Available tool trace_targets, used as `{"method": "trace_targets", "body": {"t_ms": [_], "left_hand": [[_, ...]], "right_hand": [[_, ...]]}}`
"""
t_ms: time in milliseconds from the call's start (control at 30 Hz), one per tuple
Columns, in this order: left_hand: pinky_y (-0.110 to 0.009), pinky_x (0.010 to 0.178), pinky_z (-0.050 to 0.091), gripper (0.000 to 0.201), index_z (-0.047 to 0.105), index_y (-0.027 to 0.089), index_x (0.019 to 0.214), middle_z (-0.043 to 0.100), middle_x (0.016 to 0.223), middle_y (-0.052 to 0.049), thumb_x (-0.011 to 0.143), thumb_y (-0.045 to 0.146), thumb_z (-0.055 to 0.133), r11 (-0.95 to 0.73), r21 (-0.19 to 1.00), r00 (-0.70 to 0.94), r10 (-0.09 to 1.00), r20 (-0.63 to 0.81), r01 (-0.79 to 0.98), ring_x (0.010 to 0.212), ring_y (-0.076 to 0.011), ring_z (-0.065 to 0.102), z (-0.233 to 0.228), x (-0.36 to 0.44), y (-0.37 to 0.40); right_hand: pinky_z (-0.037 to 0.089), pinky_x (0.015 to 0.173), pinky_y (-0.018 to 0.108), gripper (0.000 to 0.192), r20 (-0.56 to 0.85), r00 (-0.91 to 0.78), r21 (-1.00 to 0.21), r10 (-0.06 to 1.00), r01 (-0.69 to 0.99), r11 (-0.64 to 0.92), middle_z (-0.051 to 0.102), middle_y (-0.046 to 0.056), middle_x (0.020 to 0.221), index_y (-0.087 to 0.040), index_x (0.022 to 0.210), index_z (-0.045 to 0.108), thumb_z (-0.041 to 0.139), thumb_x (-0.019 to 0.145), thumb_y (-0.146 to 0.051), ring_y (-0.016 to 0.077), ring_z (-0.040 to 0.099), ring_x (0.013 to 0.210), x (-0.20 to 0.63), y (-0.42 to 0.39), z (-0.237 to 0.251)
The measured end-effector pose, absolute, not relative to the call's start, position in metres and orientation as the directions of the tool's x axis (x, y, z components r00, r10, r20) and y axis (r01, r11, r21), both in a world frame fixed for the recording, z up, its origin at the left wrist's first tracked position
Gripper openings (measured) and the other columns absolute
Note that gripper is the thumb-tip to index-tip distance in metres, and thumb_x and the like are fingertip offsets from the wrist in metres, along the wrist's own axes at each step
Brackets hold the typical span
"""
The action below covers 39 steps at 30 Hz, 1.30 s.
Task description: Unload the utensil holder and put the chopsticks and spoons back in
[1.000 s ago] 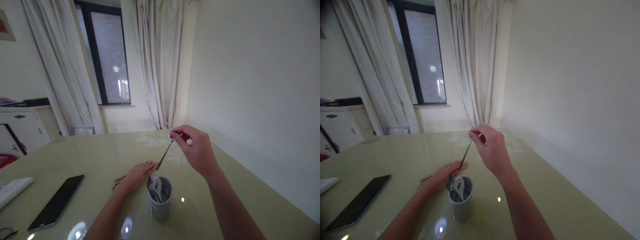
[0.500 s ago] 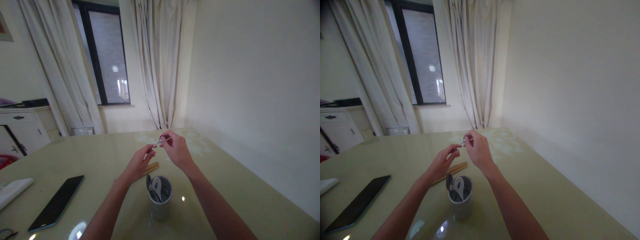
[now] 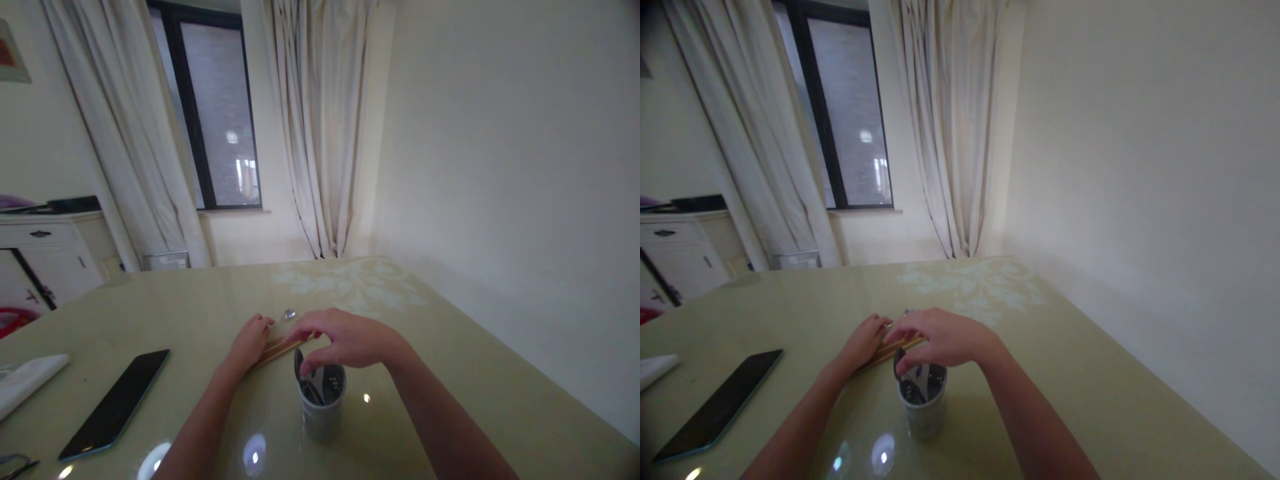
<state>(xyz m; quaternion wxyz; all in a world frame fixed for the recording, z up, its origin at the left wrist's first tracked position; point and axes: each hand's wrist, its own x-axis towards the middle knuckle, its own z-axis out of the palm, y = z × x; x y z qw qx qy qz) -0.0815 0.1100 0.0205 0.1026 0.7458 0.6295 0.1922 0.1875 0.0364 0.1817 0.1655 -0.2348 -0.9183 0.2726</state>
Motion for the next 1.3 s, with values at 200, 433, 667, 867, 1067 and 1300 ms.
{"method": "trace_targets", "body": {"t_ms": [200,433,667,867,1067,1300], "left_hand": [[-0.036,0.107,0.047,0.036,0.076,0.015,0.114,0.073,0.115,-0.014,0.096,0.012,0.045,-0.204,0.416,0.141,0.974,0.175,0.886,0.115,-0.0252,0.066,0.016,-0.083,0.114],[-0.035,0.098,0.052,0.028,0.08,0.018,0.1,0.077,0.102,-0.011,0.089,0.011,0.056,-0.221,0.481,0.159,0.973,0.167,0.848,0.101,-0.0233,0.071,0.022,-0.08,0.112],[-0.037,0.106,0.051,0.042,0.072,0.018,0.125,0.077,0.123,-0.011,0.106,0.036,0.04,-0.315,0.621,0.15,0.941,0.303,0.718,0.115,-0.0238,0.069,0.079,-0.054,0.098],[-0.037,0.094,0.055,0.05,0.068,0.019,0.126,0.078,0.104,-0.008,0.103,0.06,0.049,-0.407,0.895,0.408,0.86,0.308,0.183,0.097,-0.0221,0.072,0.131,-0.033,0.063],[-0.028,0.072,0.053,0.048,0.07,0.022,0.124,0.077,0.098,-0.005,0.092,0.058,0.067,-0.241,0.953,0.386,0.909,0.156,0.183,0.075,-0.0145,0.066,0.13,-0.046,0.063],[-0.03,0.074,0.051,0.029,0.08,0.02,0.101,0.079,0.086,-0.004,0.094,0.039,0.059,-0.405,0.677,0.263,0.914,0.309,0.614,0.08,-0.0201,0.069,0.101,-0.057,0.096]], "right_hand": [[0.052,0.078,0.024,0.013,0.107,-0.846,-0.606,0.522,0.361,0.709,0.08,-0.001,0.09,-0.021,0.093,0.081,0.074,0.089,-0.01,0.0155,0.072,0.084,0.18,0.046,0.171],[0.054,0.079,0.026,0.016,0.229,-0.716,-0.673,0.659,0.374,0.639,0.078,0.0,0.087,-0.02,0.092,0.077,0.067,0.091,-0.008,0.0157,0.072,0.083,0.194,0.047,0.182],[0.059,0.08,0.033,0.008,0.556,-0.3,-0.732,0.775,0.265,0.628,0.08,0.006,0.091,-0.019,0.096,0.073,0.068,0.093,-0.025,0.0197,0.075,0.083,0.22,0.051,0.198],[0.057,0.073,0.03,0.003,0.618,-0.07,-0.702,0.783,0.401,0.589,0.08,0.004,0.084,-0.02,0.09,0.07,0.068,0.088,-0.021,0.0185,0.075,0.076,0.201,0.067,0.179],[0.056,0.075,0.029,0.004,0.577,-0.085,-0.713,0.812,0.432,0.552,0.08,0.004,0.084,-0.019,0.089,0.072,0.068,0.089,-0.017,0.0184,0.076,0.077,0.189,0.079,0.161],[0.054,0.078,0.031,0.024,0.451,-0.151,-0.66,0.88,0.607,0.443,0.08,0.009,0.104,-0.016,0.113,0.072,0.075,0.091,-0.023,0.0193,0.075,0.08,0.183,0.072,0.158]]}}
